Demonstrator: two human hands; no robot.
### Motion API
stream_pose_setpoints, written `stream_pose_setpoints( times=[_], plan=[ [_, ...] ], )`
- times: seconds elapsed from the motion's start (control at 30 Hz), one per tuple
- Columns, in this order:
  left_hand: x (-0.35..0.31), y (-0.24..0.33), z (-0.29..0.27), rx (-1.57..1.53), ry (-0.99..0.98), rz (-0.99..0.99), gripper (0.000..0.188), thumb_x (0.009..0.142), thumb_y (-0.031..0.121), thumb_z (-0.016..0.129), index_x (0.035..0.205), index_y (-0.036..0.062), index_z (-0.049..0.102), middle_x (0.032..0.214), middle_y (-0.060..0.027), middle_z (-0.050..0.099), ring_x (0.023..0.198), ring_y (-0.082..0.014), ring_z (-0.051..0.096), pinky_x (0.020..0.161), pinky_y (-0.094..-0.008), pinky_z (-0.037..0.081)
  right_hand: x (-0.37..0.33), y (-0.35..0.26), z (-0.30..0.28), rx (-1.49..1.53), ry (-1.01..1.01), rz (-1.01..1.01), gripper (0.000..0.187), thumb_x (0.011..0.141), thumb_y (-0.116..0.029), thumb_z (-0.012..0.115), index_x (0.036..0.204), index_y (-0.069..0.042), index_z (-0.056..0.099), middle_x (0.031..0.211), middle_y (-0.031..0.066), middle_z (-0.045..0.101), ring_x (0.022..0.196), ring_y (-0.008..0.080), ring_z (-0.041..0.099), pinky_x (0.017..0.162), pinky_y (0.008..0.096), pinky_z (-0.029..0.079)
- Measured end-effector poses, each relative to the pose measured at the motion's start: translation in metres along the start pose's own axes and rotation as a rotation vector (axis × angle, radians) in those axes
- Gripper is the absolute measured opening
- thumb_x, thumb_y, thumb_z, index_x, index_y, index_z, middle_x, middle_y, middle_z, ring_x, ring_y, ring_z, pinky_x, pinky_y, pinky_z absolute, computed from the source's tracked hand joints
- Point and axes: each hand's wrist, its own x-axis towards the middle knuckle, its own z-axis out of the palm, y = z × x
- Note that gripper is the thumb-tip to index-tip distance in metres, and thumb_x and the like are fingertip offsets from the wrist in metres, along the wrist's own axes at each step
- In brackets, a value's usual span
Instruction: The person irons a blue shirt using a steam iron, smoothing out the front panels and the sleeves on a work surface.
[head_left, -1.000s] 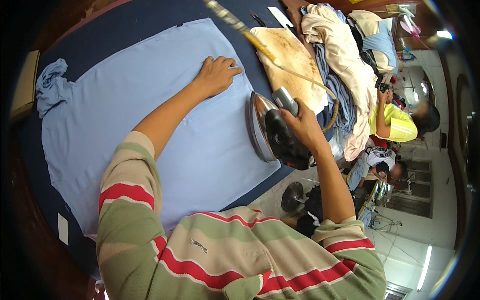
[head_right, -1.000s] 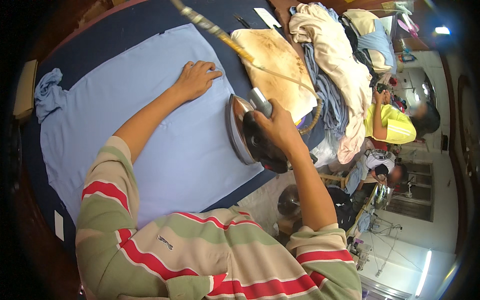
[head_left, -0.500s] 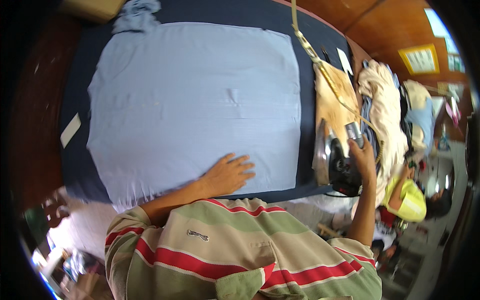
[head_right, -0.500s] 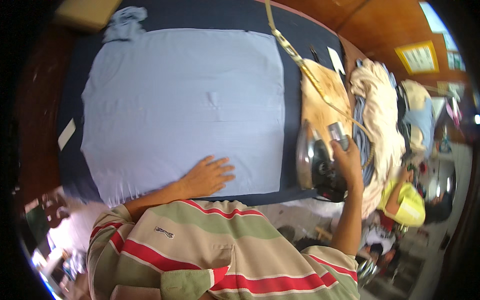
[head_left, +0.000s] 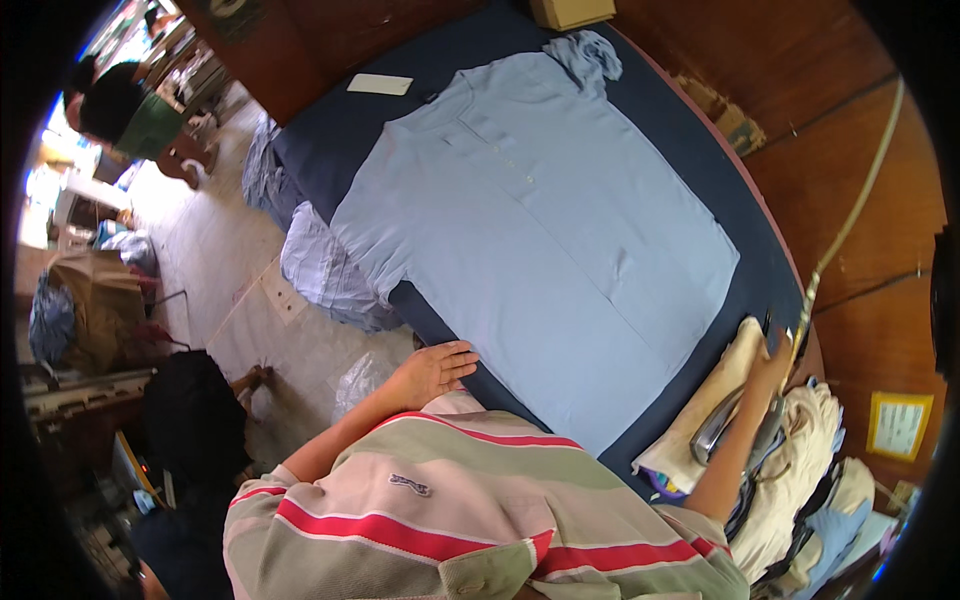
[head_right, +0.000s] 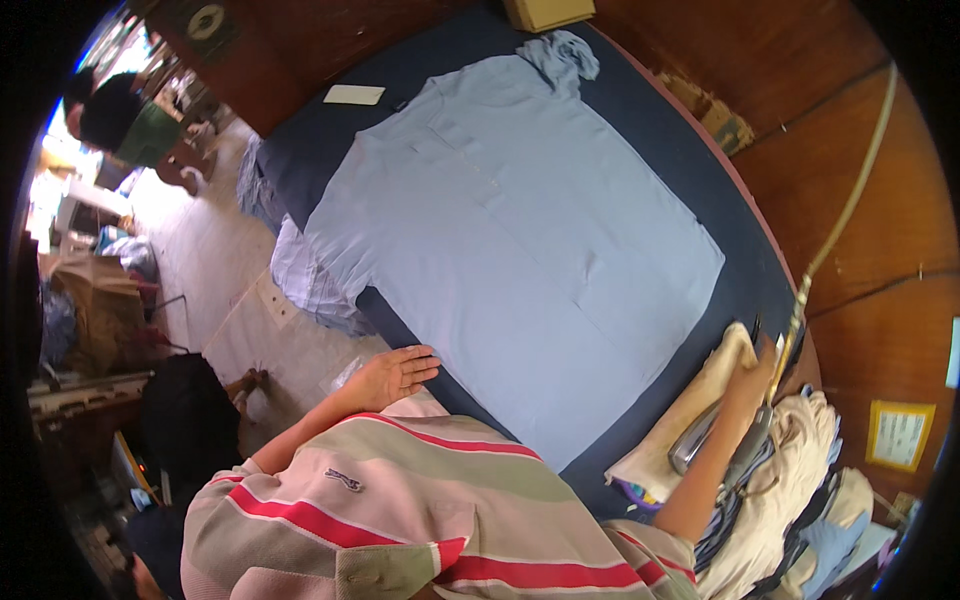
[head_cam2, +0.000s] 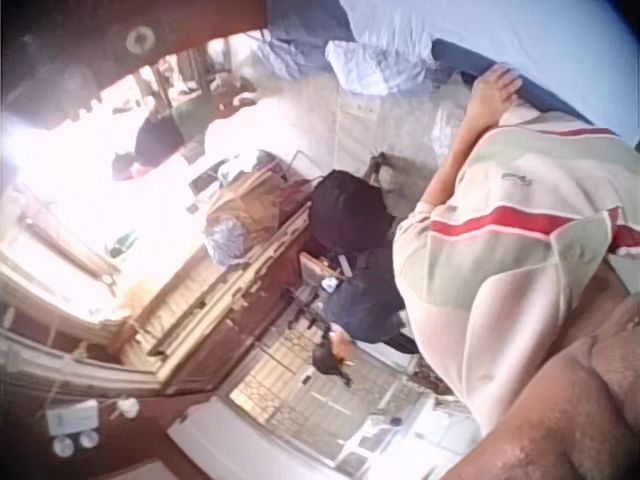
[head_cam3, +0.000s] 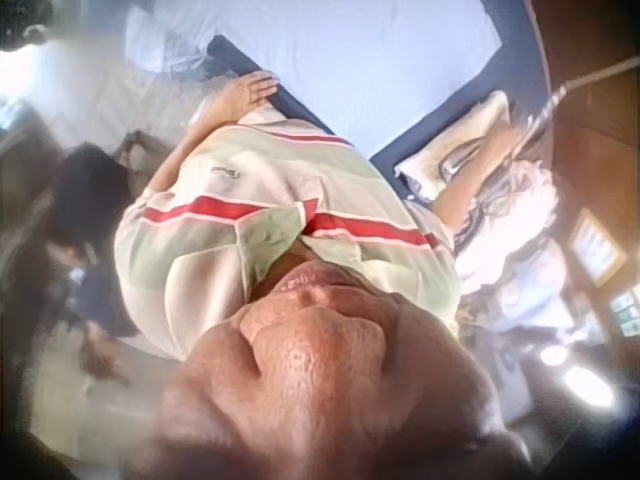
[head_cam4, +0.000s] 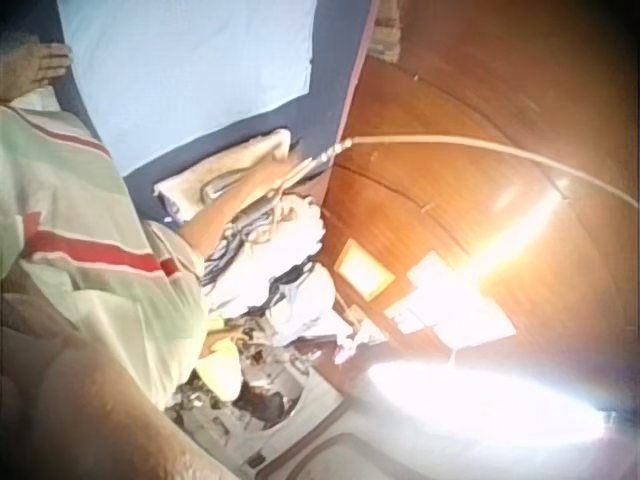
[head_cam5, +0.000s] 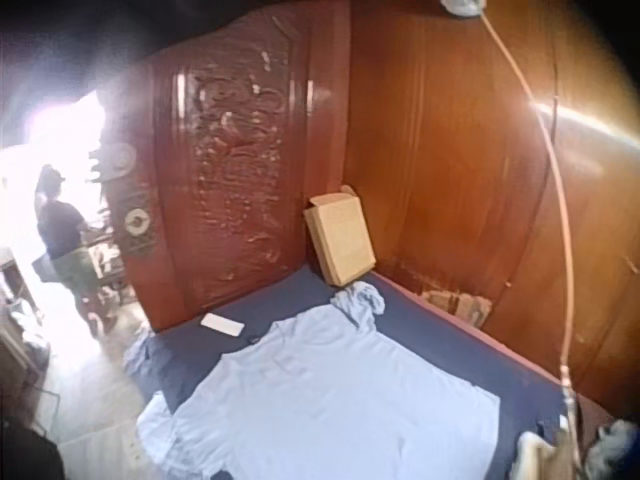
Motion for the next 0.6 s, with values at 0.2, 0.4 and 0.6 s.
stream_pose_setpoints(
  times=[0.2, 0.4, 0.6],
  plan=[
    [0.001, -0.001, 0.032, 0.119, 0.090, 0.105, 0.042, 0.093, 0.029, 0.052, 0.130, 0.0110, 0.042, 0.124, -0.0070, 0.056, 0.106, -0.0154, 0.056, 0.080, -0.0274, 0.044, 0.092, -0.157, 0.203, 0.350, -0.313, -0.412, 0.035, 0.088, -0.023, 0.056, 0.116, -0.003, 0.058, 0.125, 0.0193, 0.052, 0.118, 0.0372, 0.047, 0.098, 0.0376, 0.039],
    [-0.020, 0.009, 0.034, -0.065, 0.335, 0.265, 0.028, 0.092, 0.022, 0.051, 0.118, 0.0116, 0.046, 0.115, -0.0061, 0.061, 0.093, -0.0135, 0.060, 0.076, -0.0239, 0.043, 0.172, -0.217, 0.283, -0.003, -0.421, -0.213, 0.047, 0.088, -0.041, 0.049, 0.132, -0.025, 0.047, 0.137, 0.0089, 0.044, 0.123, 0.0341, 0.044, 0.097, 0.0543, 0.036],
    [0.024, 0.032, 0.018, -0.144, 0.096, -0.032, 0.016, 0.094, 0.030, 0.051, 0.091, 0.0138, 0.047, 0.097, -0.0064, 0.065, 0.077, -0.0132, 0.058, 0.067, -0.0273, 0.045, 0.190, -0.246, 0.271, -0.170, -0.525, -0.176, 0.044, 0.087, -0.042, 0.052, 0.126, -0.023, 0.049, 0.127, 0.0064, 0.050, 0.120, 0.0294, 0.047, 0.094, 0.0540, 0.036]
  ],
)
